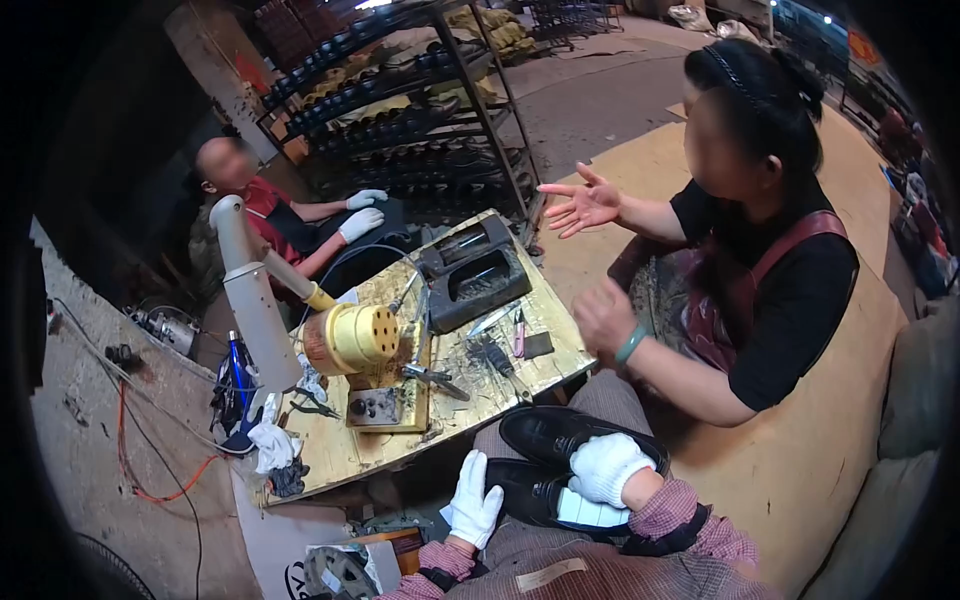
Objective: The recorder is polishing and inspecting black dress shoes in a manufacturing environment.
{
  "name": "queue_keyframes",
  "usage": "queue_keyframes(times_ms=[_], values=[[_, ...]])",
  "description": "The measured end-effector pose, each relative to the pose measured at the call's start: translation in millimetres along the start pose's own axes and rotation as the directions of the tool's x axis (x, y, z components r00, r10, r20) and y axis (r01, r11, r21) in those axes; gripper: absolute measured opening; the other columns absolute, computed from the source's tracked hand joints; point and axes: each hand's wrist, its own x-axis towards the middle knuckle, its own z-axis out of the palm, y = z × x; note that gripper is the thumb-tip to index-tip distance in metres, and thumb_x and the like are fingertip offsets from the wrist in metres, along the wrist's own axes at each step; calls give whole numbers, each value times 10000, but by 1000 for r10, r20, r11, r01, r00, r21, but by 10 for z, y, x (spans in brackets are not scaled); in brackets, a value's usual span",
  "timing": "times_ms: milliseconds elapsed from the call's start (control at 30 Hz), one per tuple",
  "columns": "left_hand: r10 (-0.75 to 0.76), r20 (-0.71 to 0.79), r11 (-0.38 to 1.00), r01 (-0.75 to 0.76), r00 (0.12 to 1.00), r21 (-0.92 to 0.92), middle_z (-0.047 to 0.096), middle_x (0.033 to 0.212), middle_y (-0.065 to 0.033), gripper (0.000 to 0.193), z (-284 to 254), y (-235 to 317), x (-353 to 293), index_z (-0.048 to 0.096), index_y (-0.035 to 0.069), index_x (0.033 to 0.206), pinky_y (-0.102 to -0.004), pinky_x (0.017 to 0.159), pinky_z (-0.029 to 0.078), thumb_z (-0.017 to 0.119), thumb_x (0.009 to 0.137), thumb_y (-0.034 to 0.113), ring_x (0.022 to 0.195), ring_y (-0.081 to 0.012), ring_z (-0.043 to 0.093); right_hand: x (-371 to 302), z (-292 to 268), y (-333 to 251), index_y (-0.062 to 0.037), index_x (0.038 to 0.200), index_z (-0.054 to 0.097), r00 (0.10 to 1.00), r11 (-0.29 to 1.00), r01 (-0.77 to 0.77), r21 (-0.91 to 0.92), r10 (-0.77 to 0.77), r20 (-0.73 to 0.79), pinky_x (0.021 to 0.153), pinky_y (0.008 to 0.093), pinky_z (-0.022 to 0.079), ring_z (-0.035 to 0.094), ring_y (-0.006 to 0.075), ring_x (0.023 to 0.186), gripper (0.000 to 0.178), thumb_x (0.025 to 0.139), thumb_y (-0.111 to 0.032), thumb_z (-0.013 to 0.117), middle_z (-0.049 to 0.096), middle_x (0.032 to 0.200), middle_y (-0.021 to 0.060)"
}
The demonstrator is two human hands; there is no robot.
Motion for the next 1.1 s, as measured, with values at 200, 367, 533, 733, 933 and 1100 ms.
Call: queue_keyframes(times_ms=[200, 367, 533, 733, 933, 1100], values=[[-3, -5, 1000, 3, 1000, -7, 424, 1561, -265, 678, -1, 9, -14, 440, 25, 1534, -471, 1195, 361, 650, 958, 316, 1427, -448, 439, -13, 30, 25, -28, 975, 800, 999, 1000, 22, -6, -23, -37, 846, 455, 587, 746, 355, 937, 387, 892, -370, 638, 767, 969, 199], [52, -37, 998, -51, 998, 26, 430, 1550, -274, 672, 34, 9, -26, 447, 21, 1528, -470, 1207, 351, 649, 973, 343, 1433, -449, 429, -24, 70, 46, -51, 892, 800, 993, 999, 32, -23, -34, -116, 803, 464, 599, 749, 356, 863, 392, 876, -405, 632, 765, 917, 193], [8, -22, 999, -7, 1000, 32, 429, 1547, -276, 683, -20, 22, -7, 426, 33, 1537, -476, 1197, 361, 618, 990, 395, 1418, -462, 438, 53, 106, 40, -49, 986, 797, 998, 994, 37, -100, -43, -55, 851, 466, 590, 744, 355, 957, 478, 900, -487, 628, 766, 998, 194], [9, -18, 999, -9, 1000, 31, 435, 1545, -279, 676, -14, 29, -9, 432, 38, 1536, -477, 1190, 368, 610, 993, 400, 1413, -465, 443, 40, 152, 73, -47, 994, 796, 997, 995, 44, -91, -50, -62, 845, 466, 590, 743, 356, 951, 483, 902, -490, 627, 767, 998, 199], [5, -23, 1000, -5, 1000, 25, 430, 1550, -280, 678, 1, 45, -26, 433, 37, 1535, -480, 1190, 368, 613, 990, 398, 1409, -467, 445, 19, 147, 73, -49, 971, 796, 995, 995, 51, -91, -58, -76, 831, 469, 591, 744, 357, 932, 473, 896, -486, 630, 767, 980, 198], [6, -22, 1000, -6, 1000, 27, 434, 1545, -281, 683, -13, 35, -11, 427, 37, 1538, -481, 1188, 371, 617, 987, 394, 1403, -471, 449, 41, 175, 86, -51, 953, 796, 994, 994, 53, -99, -62, -92, 817, 471, 592, 745, 355, 917, 468, 893, -486, 633, 767, 976, 195]])
